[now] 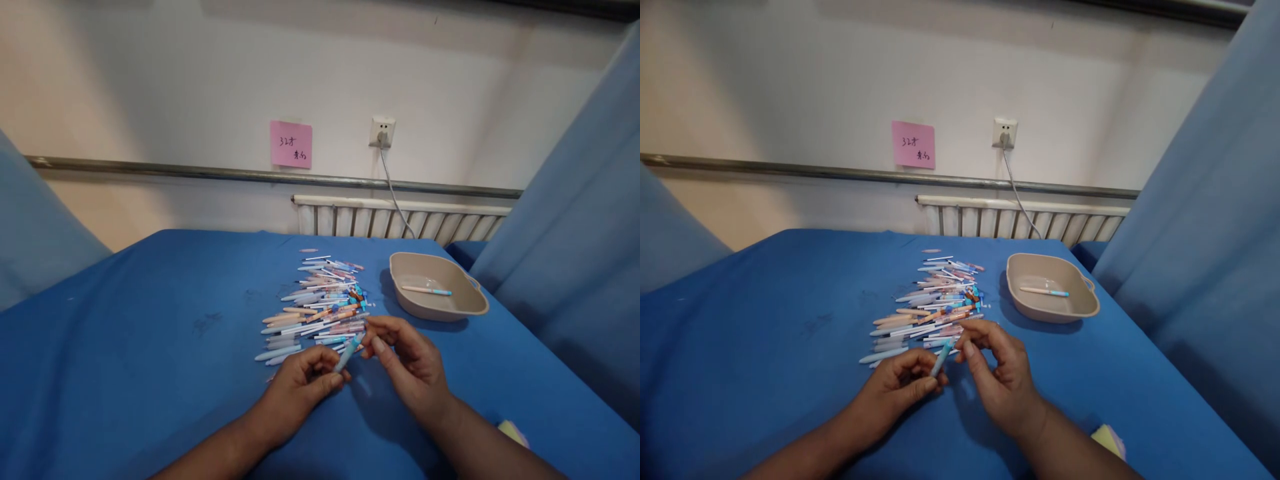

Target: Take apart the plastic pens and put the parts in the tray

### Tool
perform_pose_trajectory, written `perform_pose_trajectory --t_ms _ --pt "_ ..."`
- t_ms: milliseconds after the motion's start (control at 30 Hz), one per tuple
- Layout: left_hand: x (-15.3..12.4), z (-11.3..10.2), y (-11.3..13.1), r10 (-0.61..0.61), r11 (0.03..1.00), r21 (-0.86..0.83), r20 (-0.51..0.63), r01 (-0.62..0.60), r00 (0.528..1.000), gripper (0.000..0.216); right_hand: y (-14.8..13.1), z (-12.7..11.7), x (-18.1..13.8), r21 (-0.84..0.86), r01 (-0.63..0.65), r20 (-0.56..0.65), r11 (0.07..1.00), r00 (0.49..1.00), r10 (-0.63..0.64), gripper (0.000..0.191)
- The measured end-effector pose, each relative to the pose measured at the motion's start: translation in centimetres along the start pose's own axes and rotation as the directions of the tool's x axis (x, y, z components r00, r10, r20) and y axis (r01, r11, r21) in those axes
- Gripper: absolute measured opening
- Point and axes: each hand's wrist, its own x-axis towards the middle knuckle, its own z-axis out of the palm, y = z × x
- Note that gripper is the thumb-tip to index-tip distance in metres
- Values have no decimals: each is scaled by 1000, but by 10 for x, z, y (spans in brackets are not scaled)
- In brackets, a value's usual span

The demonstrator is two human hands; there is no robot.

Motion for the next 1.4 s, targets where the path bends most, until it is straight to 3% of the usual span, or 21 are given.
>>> perform_pose_trajectory --t_ms 400,733,1133,1300,1400 --pt "0 -3 -4 -10 1000 -1 -26 10 1000 14 -5 -7 3 -216 191 100 958 980 -172 30" --pt "-1 -1 0 4 1000 2 -101 -4 995 12 -5 -4 4 -228 251 180 941 960 -212 38" --pt "0 -3 -3 -5 1000 6 4 5 1000 12 -1 -2 0 -116 106 56 988 993 -100 37" --pt "0 -3 -5 -19 1000 -14 25 19 1000 11 1 -2 0 -119 79 44 990 996 -74 29" --pt "-1 -3 -7 -35 998 -45 31 36 999 13 4 -3 2 -85 13 -23 996 1000 -15 22"
